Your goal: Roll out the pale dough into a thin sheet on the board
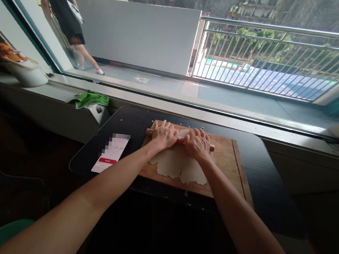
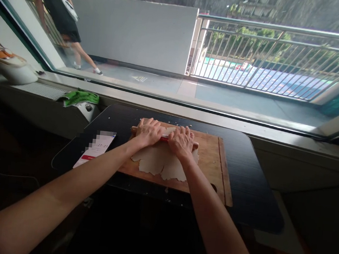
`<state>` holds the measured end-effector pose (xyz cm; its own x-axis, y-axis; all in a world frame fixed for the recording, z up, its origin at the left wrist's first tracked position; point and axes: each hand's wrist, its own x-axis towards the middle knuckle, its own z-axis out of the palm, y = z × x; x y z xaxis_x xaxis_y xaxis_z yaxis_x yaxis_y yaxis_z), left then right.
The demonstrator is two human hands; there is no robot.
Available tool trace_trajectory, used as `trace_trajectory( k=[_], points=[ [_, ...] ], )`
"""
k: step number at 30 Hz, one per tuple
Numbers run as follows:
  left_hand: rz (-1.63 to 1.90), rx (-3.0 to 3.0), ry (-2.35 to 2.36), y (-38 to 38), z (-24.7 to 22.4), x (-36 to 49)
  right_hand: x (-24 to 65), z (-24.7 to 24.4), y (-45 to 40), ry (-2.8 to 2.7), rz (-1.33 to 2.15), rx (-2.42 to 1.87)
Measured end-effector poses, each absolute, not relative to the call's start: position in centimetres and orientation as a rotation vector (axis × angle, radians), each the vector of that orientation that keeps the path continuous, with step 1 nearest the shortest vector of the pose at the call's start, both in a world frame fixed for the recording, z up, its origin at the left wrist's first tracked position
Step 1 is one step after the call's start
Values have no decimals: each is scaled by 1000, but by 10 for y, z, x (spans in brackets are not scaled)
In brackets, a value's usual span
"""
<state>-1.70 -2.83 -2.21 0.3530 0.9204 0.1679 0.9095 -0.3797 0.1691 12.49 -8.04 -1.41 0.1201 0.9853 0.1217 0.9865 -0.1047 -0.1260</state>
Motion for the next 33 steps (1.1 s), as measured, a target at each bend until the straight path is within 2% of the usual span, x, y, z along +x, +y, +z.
trace_trajectory(
  k=[5, 11, 25, 33],
  points=[
    [544, 2664, 1605, -76, -32, -42, 122, -29, -132, -2040, -86, -2120],
    [525, 2716, 1531, -98, -41, -56, 133, -34, -153, -2200, -7, -2037],
    [323, 2435, 1757, 43, -22, 4, 156, -18, -12, -1988, 65, -2216],
    [330, 2422, 1765, 62, -23, 9, 161, -19, 6, -1910, 68, -2219]
  ],
)
